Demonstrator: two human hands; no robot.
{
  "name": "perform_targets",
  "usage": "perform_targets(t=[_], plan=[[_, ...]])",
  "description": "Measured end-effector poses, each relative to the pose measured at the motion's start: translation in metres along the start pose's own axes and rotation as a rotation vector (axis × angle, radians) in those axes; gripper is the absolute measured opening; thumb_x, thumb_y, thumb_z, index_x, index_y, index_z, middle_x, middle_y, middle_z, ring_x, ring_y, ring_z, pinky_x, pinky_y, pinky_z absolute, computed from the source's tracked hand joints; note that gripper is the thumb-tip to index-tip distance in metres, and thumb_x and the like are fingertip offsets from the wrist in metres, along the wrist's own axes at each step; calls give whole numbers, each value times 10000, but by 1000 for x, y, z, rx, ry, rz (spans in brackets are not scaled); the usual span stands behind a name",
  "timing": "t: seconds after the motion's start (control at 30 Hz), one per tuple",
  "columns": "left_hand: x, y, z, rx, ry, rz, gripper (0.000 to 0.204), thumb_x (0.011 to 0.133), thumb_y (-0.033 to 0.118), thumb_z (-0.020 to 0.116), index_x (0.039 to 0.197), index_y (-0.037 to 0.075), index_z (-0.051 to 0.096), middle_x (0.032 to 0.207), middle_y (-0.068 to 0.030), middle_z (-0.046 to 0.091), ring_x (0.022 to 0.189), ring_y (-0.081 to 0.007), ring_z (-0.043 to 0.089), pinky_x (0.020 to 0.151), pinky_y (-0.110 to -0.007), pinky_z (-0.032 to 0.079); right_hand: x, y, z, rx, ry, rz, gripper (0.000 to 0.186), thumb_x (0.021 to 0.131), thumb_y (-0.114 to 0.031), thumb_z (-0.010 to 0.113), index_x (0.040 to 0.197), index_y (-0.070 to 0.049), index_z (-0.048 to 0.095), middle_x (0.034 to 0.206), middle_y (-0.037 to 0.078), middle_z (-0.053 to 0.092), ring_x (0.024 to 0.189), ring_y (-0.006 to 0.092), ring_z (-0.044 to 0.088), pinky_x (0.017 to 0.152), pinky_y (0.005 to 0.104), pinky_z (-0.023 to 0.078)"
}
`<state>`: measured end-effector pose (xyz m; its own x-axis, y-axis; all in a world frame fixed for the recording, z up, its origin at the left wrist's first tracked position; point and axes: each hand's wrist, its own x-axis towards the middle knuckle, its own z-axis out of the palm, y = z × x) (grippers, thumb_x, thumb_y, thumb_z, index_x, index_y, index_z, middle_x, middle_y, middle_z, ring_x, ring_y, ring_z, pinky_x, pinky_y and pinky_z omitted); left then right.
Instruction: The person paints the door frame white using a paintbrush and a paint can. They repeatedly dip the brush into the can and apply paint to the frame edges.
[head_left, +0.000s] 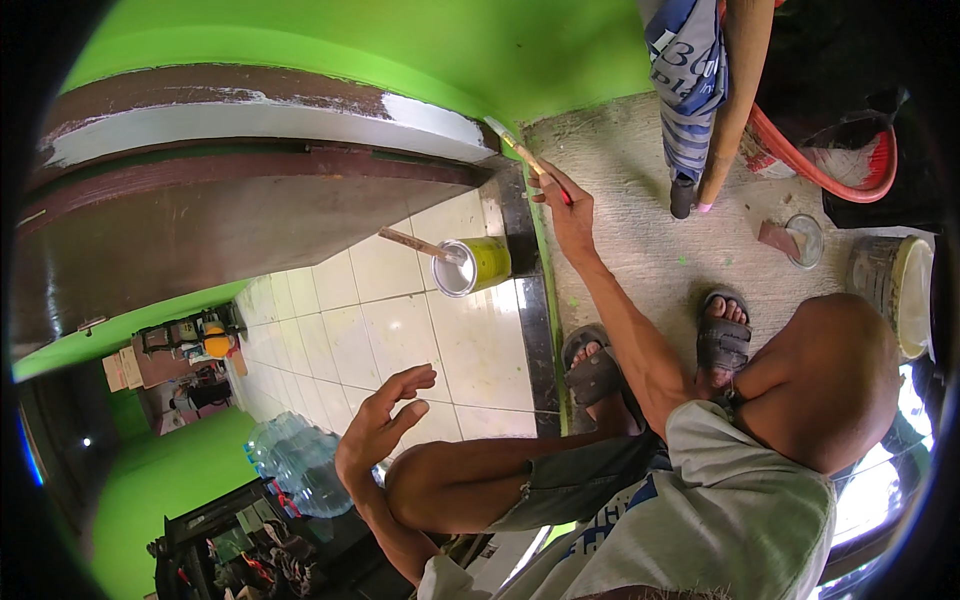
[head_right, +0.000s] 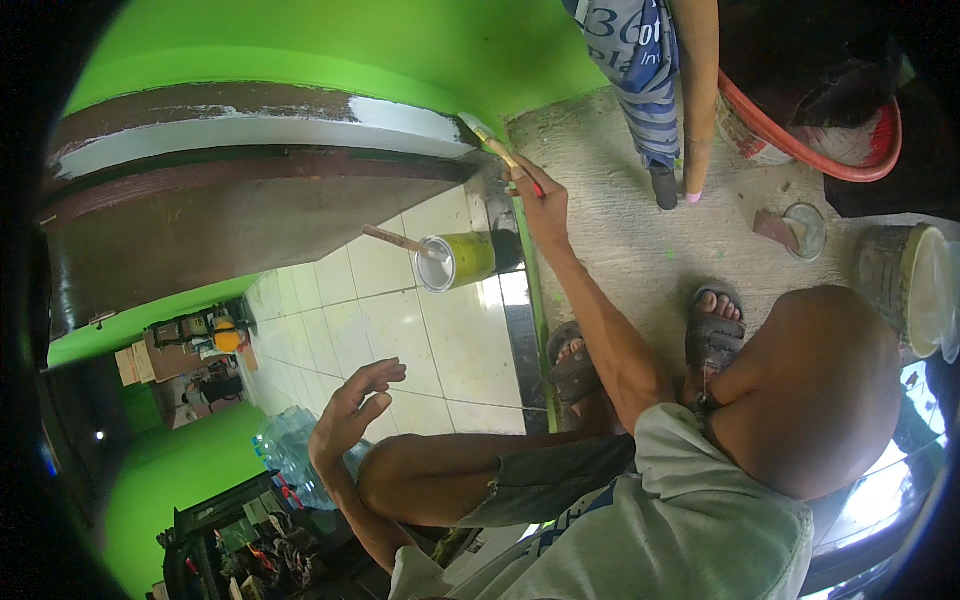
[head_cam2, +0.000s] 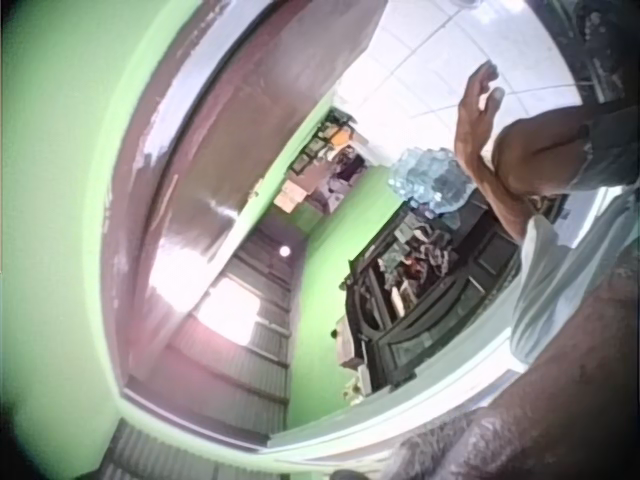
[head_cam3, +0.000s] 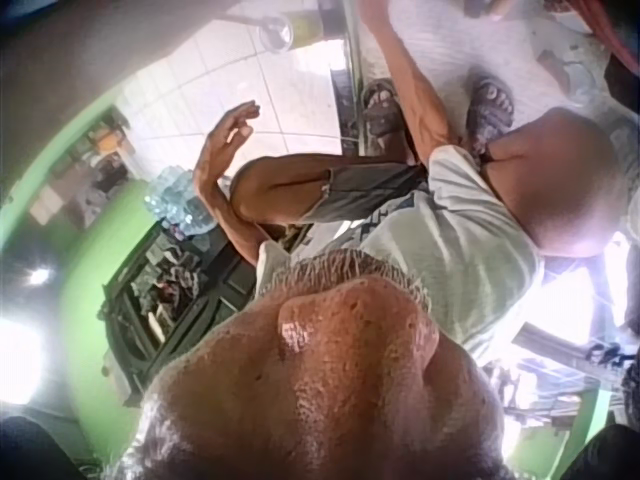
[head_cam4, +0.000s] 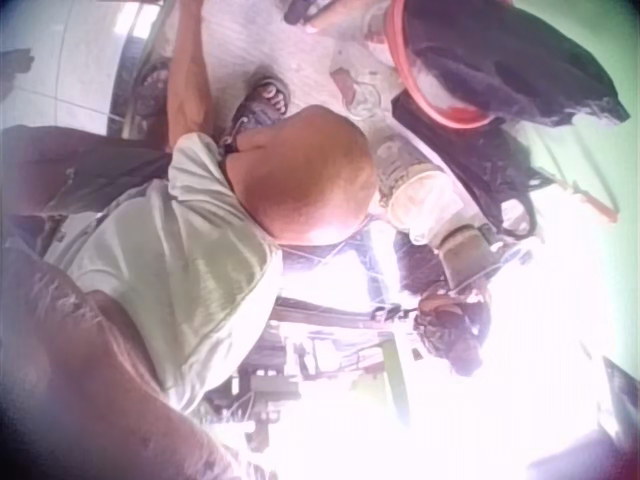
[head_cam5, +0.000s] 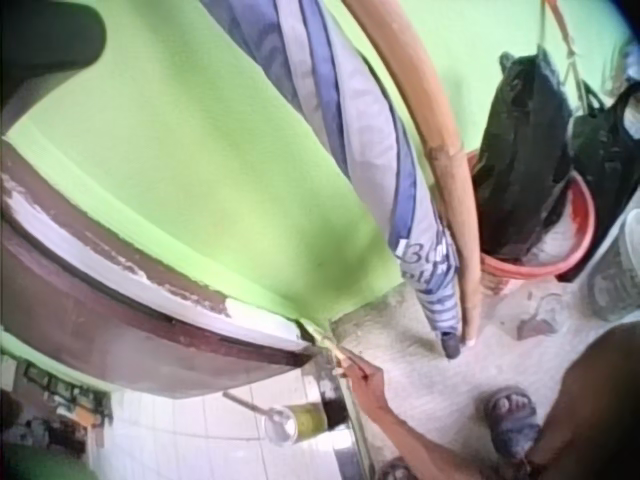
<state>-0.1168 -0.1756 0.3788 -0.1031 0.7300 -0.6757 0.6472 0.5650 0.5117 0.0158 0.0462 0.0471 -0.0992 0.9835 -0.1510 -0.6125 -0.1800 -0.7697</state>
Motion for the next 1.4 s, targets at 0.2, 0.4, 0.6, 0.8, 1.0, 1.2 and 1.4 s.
perform_targets(t=[0.2,0.4,0.6,0.8,1.0,1.2,1.4], plan=[[0,-1,0,-8,0,4,485,1014,176,612,1456,22,483,1403,-122,609,1297,-233,572,1083,-388,432,2,11,14,-89,-33,30,370,1048,-187,579,1356,14,618,1142,114,717,992,151,682,812,284,574],[0,-1,0,2,1,-2,489,1013,180,614,1455,18,482,1405,-126,607,1297,-236,575,1081,-392,437,17,-6,3,-144,-105,25,357,1042,-173,577,1326,35,633,1095,120,724,953,139,677,791,283,575],[2,-1,-1,15,-6,20,486,1011,156,610,1456,9,478,1402,-130,608,1297,-235,576,1080,-391,439,21,-22,4,-111,-61,31,336,1031,-159,581,1286,47,655,1021,109,726,880,131,665,773,276,568],[1,-2,-1,2,-10,17,487,1011,145,608,1459,8,473,1406,-134,603,1300,-237,572,1083,-387,435,20,-25,-9,-140,-89,82,326,1017,-144,602,1273,49,660,997,96,719,862,118,650,762,270,562],[2,-2,-1,-7,-10,12,489,1009,150,612,1457,9,475,1402,-131,607,1300,-234,571,1081,-386,434,18,-17,7,-22,15,-1,303,1016,-142,604,1238,49,682,955,84,718,809,112,642,762,267,557],[0,-2,0,-7,6,-10,479,1006,130,613,1453,17,484,1394,-127,615,1298,-232,576,1085,-383,438,12,-16,-8,-127,-74,99,309,1025,-140,592,1267,38,668,1005,86,711,860,115,643,774,272,560],[3,2,0,9,1,8,470,1005,101,614,1452,26,490,1387,-127,622,1301,-237,586,1087,-383,450,10,-8,7,-63,29,-20,302,1028,-143,582,1255,32,674,976,83,713,830,114,640,778,266,552]])
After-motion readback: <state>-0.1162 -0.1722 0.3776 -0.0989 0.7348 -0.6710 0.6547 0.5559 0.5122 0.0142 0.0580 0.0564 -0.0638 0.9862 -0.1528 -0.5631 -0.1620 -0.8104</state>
